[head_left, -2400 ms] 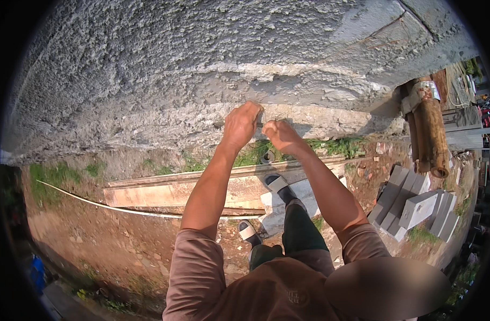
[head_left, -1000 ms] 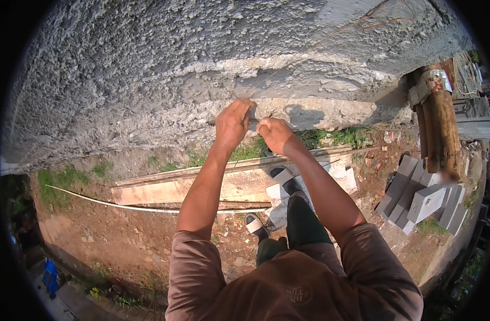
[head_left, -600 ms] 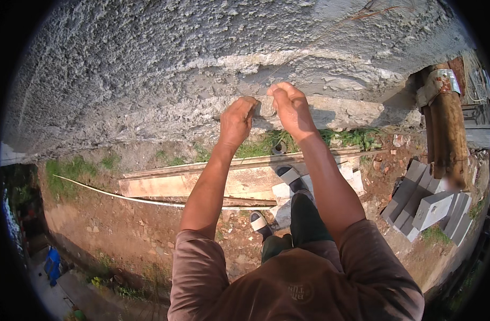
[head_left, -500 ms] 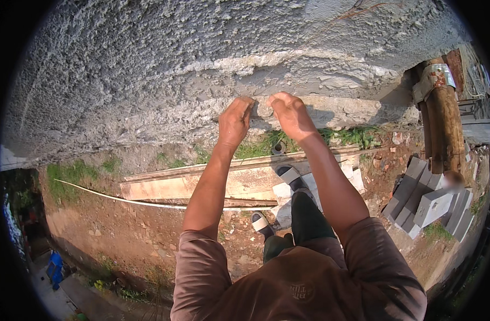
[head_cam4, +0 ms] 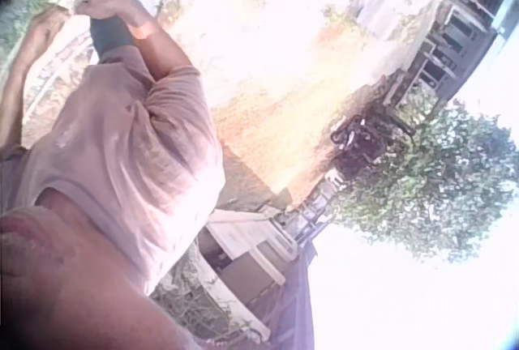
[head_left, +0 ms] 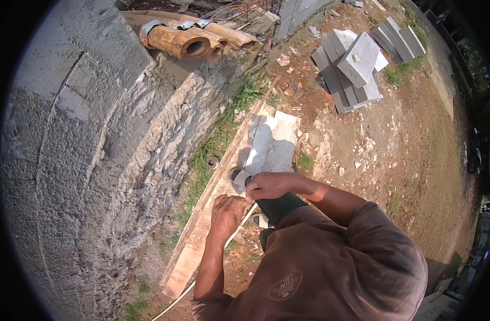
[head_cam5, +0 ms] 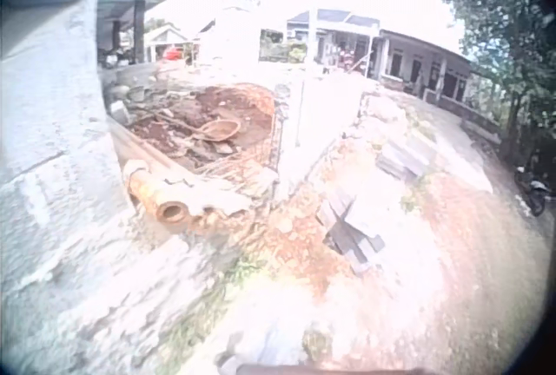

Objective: The person assembles a metal frame by hand, bending and twisting wire ties to secure metal bars together. They repeatedly adjust the frame and tighten the wire connections at multiple points.

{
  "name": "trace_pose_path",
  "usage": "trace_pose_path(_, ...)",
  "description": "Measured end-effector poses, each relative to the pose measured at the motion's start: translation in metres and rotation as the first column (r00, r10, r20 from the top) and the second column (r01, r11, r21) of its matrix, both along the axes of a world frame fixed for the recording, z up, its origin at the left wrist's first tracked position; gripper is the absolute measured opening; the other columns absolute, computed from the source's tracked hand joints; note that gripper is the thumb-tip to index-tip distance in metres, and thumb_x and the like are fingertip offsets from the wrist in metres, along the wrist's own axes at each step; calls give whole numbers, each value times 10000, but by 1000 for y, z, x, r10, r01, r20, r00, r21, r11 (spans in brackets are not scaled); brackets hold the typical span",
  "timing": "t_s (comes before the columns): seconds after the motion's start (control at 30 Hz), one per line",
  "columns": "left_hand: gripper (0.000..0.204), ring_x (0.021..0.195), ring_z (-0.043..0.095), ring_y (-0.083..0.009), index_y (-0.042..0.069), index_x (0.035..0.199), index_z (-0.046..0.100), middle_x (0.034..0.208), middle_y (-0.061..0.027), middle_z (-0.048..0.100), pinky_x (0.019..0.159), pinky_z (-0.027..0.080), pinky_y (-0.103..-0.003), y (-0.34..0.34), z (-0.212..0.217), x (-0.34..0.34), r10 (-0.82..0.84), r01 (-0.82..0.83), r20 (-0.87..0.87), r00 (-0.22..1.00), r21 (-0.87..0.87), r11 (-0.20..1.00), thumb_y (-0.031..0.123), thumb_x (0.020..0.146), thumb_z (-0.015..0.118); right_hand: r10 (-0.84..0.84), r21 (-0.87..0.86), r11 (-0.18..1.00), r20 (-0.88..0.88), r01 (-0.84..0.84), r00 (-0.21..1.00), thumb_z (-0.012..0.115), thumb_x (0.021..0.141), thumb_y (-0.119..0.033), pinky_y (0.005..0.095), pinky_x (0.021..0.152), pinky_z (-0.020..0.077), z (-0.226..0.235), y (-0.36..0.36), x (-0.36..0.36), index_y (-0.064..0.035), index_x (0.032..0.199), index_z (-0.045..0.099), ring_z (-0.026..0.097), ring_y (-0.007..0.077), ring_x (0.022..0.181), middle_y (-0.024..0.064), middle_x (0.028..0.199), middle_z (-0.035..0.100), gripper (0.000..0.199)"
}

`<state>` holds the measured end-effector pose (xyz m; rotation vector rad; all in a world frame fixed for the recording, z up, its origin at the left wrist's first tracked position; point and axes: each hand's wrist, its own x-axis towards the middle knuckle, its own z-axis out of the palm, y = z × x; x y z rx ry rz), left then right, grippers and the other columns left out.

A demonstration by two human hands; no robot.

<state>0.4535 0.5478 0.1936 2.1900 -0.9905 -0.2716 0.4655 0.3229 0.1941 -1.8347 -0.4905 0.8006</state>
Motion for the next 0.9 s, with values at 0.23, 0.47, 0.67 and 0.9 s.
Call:
trace_pose_path(0.23, 98, 814, 598, -341, 43, 849, 614, 866, -130, 646, 775, 451, -432, -70, 27, -40, -3, 22, 118, 993, -165, 986, 140, 861, 611, -209, -9, 978, -148, 210, 967, 618, 900, -312, 310, 714, 481, 45, -72, -80, -9, 1078, 628, 584, 157, 736, 62, 799, 639, 352)
trace_pose_path(0.47, 119, 769, 612, -334, 39, 852, 618, 848, -138, 652, 710, 465, -408, -130, 38, -40, 244, -219, 104, 964, -203, 954, 153, 886, 605, -469, 79, 859, -280, 507, 838, 639, 895, -314, 250, 515, 416, 43, -176, -115, -17, 1038, 636, 521, 71, 577, 21, 682, 570, 329)
trace_pose_path(0.67, 113, 762, 602, -318, 70, 817, 591, 800, -108, 626, 710, 449, -427, -263, 56, 6, 1, -8, 340, 940, 20, 1000, 169, 860, 625, -622, 54, 782, 125, 621, 773, 587, 919, -362, 304, 550, 426, 36, -317, -114, -33, 909, 663, 531, 138, 584, 61, 634, 555, 337)
trace_pose_path(0.9, 251, 1036, 576, -269, 92, 1010, 603, 1064, -87, 626, 953, 378, -442, -405, 102, 53, -315, 202, 379, 870, 310, 929, 315, 901, 568, -589, -21, 745, 449, 667, 672, 550, 927, -351, 393, 618, 452, 88, -456, -109, -55, 879, 660, 604, 326, 694, 144, 745, 621, 319)
